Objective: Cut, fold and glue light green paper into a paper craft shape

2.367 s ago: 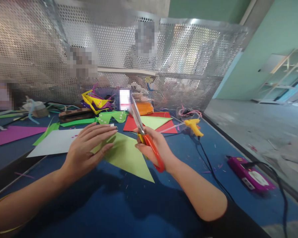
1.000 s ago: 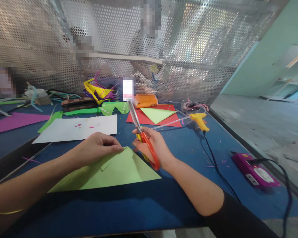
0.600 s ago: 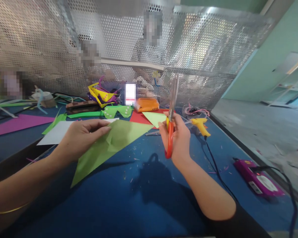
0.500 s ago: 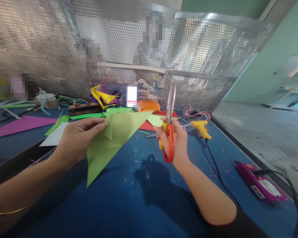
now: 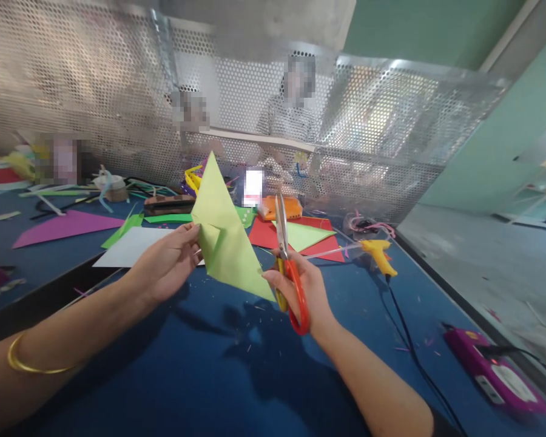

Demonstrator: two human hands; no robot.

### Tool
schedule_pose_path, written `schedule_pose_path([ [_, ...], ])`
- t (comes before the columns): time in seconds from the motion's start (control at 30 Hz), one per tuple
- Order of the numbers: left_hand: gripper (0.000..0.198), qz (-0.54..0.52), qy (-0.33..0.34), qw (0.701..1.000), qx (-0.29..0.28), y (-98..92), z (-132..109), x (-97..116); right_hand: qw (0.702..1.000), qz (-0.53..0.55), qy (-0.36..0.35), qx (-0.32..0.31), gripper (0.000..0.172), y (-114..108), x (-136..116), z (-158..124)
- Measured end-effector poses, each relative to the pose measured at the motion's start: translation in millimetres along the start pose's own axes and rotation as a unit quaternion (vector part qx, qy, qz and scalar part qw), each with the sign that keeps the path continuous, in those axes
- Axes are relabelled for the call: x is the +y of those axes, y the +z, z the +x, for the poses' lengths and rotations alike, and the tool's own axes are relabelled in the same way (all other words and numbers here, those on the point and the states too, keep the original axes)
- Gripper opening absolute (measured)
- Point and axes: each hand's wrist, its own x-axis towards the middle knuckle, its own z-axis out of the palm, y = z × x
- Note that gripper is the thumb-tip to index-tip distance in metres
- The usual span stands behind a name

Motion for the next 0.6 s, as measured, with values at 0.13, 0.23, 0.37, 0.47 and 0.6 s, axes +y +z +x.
schedule_pose_path([
  [0.13, 0.015, 0.006, -0.008, 1.0, 0.022, -2.8, 5.4, -4.5, 0.999, 0.013, 0.015, 0.033, 0.047, 0.1, 3.1, 2.0],
  [0.23, 0.013, 0.01, -0.006, 0.999, 0.033, -2.2, 4.0, -4.9, 0.999, 0.009, 0.027, 0.044, 0.048, -0.1, 3.0, 3.1],
  [0.37, 0.013, 0.027, 0.018, 0.998, 0.05, 0.5, -0.6, -4.8, 0.999, -0.026, 0.038, 0.018, 0.04, -0.2, 2.2, 2.1],
  [0.47, 0.017, 0.07, 0.062, 0.994, 0.049, 0.8, -1.9, -5.1, 0.998, -0.018, 0.043, 0.039, 0.043, 0.1, 3.5, 2.3],
  [0.6, 0.015, 0.205, 0.228, 0.951, 0.049, -1.8, -2.8, -1.9, 0.992, 0.01, 0.041, 0.122, 0.052, -2.5, 7.8, 8.1],
])
